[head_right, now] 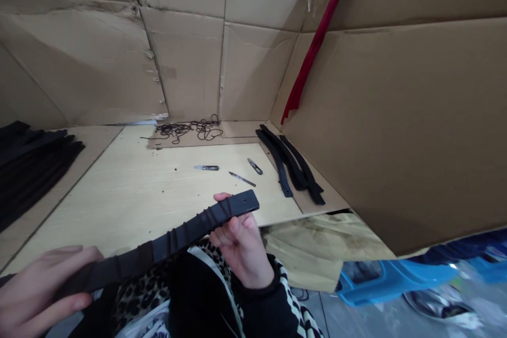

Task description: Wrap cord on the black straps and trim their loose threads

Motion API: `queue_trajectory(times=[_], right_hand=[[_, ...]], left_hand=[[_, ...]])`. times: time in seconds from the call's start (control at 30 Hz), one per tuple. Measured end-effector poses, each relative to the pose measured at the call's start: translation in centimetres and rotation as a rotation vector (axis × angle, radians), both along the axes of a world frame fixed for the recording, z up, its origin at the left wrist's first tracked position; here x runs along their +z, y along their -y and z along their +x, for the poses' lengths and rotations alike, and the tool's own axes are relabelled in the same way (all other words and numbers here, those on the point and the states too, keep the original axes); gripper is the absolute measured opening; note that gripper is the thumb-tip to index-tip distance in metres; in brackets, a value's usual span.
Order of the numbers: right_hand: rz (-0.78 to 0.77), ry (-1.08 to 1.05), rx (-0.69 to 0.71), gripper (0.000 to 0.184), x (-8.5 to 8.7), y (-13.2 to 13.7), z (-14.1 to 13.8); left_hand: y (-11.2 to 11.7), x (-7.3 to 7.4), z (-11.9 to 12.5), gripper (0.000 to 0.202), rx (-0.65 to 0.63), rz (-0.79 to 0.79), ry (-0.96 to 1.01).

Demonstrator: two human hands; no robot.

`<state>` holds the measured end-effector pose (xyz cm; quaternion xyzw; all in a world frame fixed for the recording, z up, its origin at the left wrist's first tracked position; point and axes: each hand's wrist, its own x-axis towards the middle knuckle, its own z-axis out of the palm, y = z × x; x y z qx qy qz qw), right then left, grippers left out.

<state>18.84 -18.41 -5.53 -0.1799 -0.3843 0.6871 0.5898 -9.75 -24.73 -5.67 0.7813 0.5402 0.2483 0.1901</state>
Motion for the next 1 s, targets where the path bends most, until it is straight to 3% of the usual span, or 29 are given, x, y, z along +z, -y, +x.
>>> queue_trajectory(times=[0.2, 0.37, 0.57, 0.83, 1.0], right_hand=[[-0.031, -0.006, -0.150, 0.029, -0.2, -0.1, 0.0], [-0.063, -0.035, -0.100, 0.032, -0.8, 0.0, -0.1], [-0.085, -0.086, -0.056, 0.031, -1.6, 0.9, -1.5], [-0.108, -0.060, -0.110, 0.042, -2.9, 1.7, -2.1], [-0.152, -0.092, -0.122, 0.042, -2.6, 2.8, -2.7]], left_hand=[[0.0, 0.1, 0.7, 0.035, 0.020, 0.015, 0.016], [-0.3, -0.2, 1.1, 0.042, 0.003, 0.077, -0.022], [-0.9, -0.1, 1.4, 0.042, -0.019, 0.038, -0.092], [-1.3, 0.0, 2.5, 0.045, -0.124, 0.085, -0.079], [-1.6, 0.2, 3.2, 0.049, -0.141, 0.165, -0.123]])
